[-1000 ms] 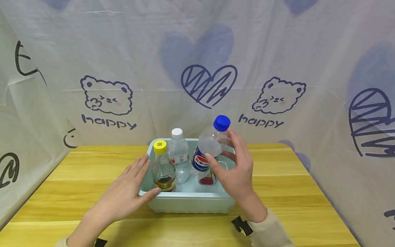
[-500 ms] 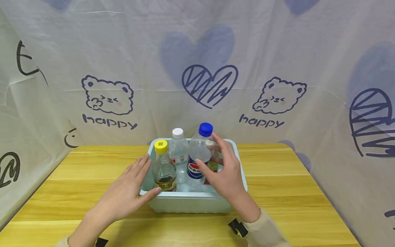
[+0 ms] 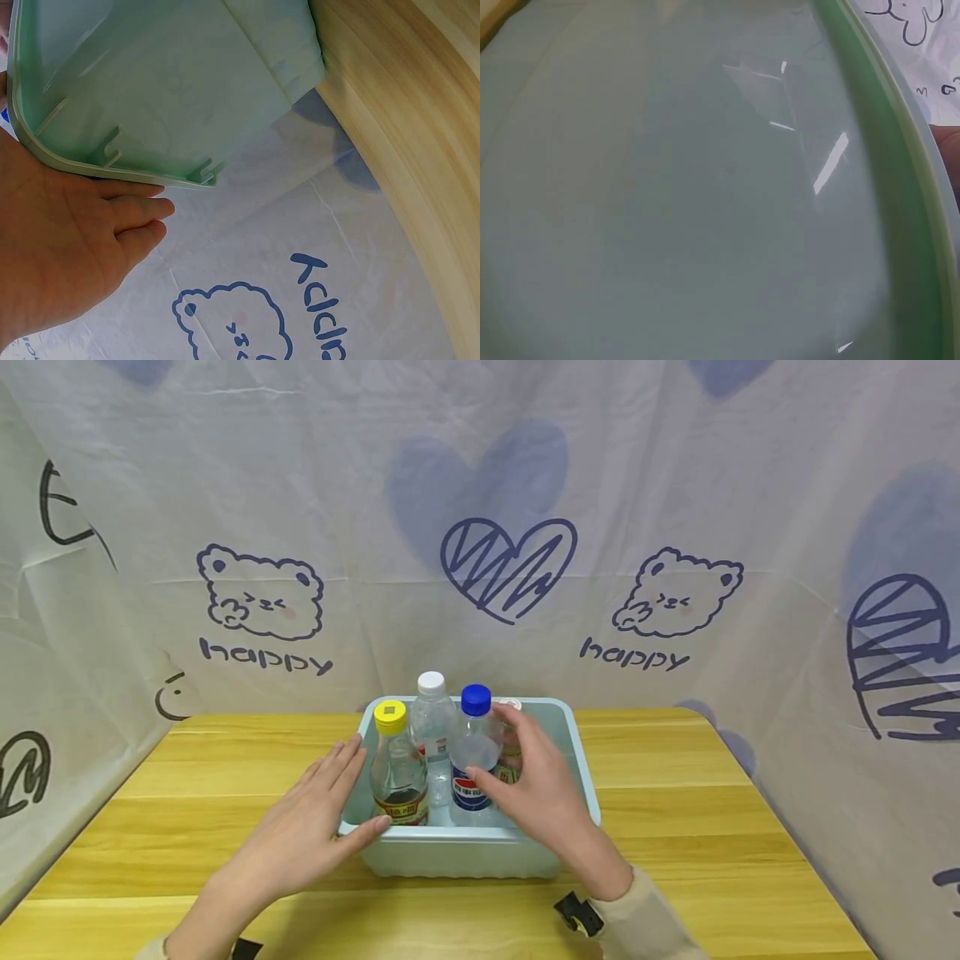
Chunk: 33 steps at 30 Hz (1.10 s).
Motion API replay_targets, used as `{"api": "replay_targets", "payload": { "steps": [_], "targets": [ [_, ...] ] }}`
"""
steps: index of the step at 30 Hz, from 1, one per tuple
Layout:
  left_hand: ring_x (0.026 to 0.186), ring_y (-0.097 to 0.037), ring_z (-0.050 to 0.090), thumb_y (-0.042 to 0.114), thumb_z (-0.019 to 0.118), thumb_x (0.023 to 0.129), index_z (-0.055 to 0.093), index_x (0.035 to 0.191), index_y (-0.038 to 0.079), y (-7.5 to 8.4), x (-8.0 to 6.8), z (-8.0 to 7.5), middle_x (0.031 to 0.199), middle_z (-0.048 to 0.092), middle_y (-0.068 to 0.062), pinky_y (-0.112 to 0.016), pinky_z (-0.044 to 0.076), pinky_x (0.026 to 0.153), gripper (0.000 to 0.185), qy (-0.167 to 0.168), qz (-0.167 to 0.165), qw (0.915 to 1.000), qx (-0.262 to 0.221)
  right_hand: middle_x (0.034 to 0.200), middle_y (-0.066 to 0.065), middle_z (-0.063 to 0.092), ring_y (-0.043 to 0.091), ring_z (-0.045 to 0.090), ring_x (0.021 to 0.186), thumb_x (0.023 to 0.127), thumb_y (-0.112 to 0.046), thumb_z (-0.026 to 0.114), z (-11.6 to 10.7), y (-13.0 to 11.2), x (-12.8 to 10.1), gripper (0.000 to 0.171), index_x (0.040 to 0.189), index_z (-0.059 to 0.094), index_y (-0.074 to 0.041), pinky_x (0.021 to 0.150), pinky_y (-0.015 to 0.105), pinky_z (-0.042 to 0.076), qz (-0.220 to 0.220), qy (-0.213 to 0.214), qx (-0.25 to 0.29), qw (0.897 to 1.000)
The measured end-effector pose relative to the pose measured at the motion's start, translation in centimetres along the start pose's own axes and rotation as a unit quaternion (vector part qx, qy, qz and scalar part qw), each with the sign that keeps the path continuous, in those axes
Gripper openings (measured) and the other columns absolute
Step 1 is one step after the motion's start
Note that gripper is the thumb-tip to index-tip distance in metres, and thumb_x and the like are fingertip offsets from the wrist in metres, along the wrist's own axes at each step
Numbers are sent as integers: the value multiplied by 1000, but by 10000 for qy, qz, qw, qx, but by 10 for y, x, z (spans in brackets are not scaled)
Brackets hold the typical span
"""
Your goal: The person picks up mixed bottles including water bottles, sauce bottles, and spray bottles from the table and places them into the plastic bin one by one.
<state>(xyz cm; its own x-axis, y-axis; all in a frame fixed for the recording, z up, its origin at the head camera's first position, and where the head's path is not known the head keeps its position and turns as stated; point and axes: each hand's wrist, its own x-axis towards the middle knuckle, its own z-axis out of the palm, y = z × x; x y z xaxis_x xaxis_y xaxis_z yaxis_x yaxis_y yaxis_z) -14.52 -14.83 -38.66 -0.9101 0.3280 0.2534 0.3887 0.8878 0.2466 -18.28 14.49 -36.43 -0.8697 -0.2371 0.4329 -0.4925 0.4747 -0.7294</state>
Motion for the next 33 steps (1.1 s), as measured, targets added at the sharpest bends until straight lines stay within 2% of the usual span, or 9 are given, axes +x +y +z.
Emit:
{"api": "replay_targets", "payload": {
  "steps": [12,21,28,33],
  "targets": [
    [158,-37,19,78,46,96,31,161,-3,-1,2,0,171,19,-18,-52,21,128,104,39,-1,10000,59,145,18,59,38,67,120,82,-9,89,1,-1,2,83,152,44,-10,91,40,62,222,-484,84,9985],
    [157,-38,20,76,47,97,31,160,-3,-1,3,0,171,18,-18,-52,21,128,103,16,-11,9999,110,143,17,58,38,65,124,83,-5,87,2,0,4,83,151,41,-8,93,36,61,336,-926,227,9949],
    [157,-38,21,76,45,97,31,160,-4,-1,2,1,170,20,-20,-52,21,127,103,42,26,9999,151,148,18,54,38,65,124,83,-8,88,2,0,3,84,152,40,-7,92,33,61,420,-1033,95,9937],
    [157,-38,21,76,47,97,31,160,-4,0,2,2,170,20,-20,-52,21,127,103,25,15,9999,141,148,17,55,37,65,123,81,-11,90,2,0,2,86,152,41,-7,93,37,61,441,-1009,60,9939]
  ]
}}
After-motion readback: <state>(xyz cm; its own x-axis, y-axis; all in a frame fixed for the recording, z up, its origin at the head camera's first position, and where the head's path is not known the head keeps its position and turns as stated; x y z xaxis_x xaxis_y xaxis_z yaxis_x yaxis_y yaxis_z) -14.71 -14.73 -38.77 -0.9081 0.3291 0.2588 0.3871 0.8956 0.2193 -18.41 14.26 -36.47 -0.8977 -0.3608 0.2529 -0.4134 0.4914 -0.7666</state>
